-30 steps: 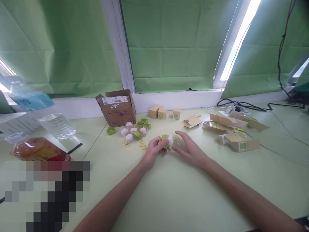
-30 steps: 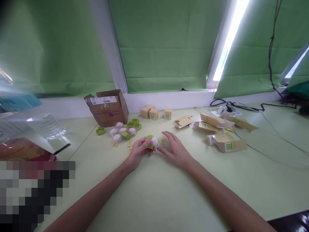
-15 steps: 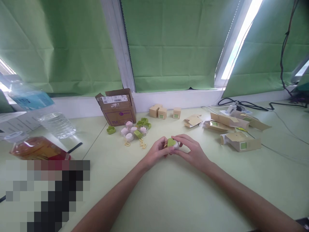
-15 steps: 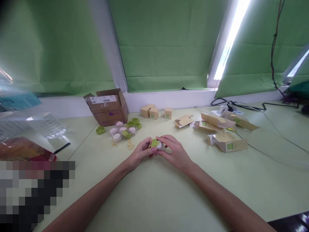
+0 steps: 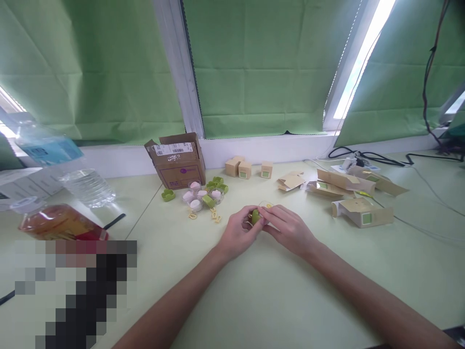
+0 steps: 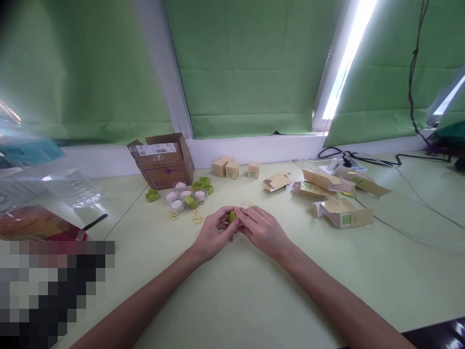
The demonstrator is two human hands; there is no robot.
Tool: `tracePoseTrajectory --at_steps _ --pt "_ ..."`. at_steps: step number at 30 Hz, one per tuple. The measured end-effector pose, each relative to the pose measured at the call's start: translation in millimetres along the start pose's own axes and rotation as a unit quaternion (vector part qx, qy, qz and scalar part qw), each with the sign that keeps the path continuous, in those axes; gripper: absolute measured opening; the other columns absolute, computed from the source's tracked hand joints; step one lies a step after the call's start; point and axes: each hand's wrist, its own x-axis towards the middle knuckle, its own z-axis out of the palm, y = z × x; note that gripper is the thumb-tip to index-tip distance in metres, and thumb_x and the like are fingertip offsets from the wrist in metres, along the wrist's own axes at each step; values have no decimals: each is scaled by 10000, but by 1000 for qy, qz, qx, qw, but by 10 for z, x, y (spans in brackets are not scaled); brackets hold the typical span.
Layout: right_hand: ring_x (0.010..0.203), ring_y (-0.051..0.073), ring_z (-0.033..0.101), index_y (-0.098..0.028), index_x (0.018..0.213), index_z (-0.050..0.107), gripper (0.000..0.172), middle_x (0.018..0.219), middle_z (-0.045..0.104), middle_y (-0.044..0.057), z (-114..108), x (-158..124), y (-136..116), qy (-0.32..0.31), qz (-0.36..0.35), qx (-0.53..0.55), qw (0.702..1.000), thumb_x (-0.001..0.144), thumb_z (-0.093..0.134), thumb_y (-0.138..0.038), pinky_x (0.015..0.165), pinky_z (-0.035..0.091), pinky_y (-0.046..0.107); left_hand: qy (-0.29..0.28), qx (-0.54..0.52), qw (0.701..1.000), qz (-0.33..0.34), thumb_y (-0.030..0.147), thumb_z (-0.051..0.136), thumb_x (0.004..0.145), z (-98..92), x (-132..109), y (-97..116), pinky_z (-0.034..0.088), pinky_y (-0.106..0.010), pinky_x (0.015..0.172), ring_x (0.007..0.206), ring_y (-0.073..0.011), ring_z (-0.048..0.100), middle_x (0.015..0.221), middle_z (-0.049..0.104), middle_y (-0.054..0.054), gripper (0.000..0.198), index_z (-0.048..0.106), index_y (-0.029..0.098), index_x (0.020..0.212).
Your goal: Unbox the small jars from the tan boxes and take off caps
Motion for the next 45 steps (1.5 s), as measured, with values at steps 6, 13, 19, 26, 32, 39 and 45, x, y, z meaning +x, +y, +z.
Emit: tracePoseTrajectory --at_steps 6,13,19,26,32,39,45 --pt "880 242 703 -239 1471 516 485 1058 754 106 8 -15 -19 -17 20 4 1000 995 565 -152 779 626 410 8 21 1000 14 375 583 946 9 1 21 535 -265 635 657 -134 539 769 588 -15 271 712 177 1078" --pt "904 251 708 -238 1412 584 413 1137 752 107 22 -20 -68 -41 48 -5 998 1004 557 -175 794 638 427 -10 33 998 43 324 544 937 -2 10 34 560 -304 726 791 -187 591 948 682 -69 262 703 188 1094" --pt "904 243 711 -219 1441 551 450 1161 750 110 23 -26 -72 -43 38 -11 998 998 541 -136 805 644 417 -23 51 996 76 274 434 992 -20 17 22 526 -304 734 815 -193 601 1023 675 -92 308 675 194 1166" --pt "904 251 723 -205 1410 578 428 1142 753 121 26 2 -119 -46 45 -19 998 992 528 -130 800 649 416 -30 88 991 98 272 394 1023 -48 34 48 485 -339 828 904 -226 611 1035 690 -105 314 672 201 1150" --pt "914 255 726 -229 1431 551 453 1146 748 115 16 -6 -116 -43 62 4 997 986 545 -143 803 649 425 -32 35 996 77 359 450 1019 -54 26 64 524 -346 813 884 -227 623 1103 681 -112 318 692 218 1170" --pt "963 240 714 -299 1439 524 457 1114 730 82 -19 -22 -76 -34 88 76 993 997 563 -187 833 639 413 -39 -70 997 14 457 577 967 -96 40 17 536 -310 667 714 -173 613 1073 686 -110 386 705 189 1213" --pt "1063 248 681 -306 1333 582 344 1149 687 85 -78 27 -104 -14 149 135 979 998 582 -226 902 614 419 -24 -121 992 -18 459 636 941 -104 68 -13 543 -306 661 697 -160 621 907 674 -74 436 637 148 1247"
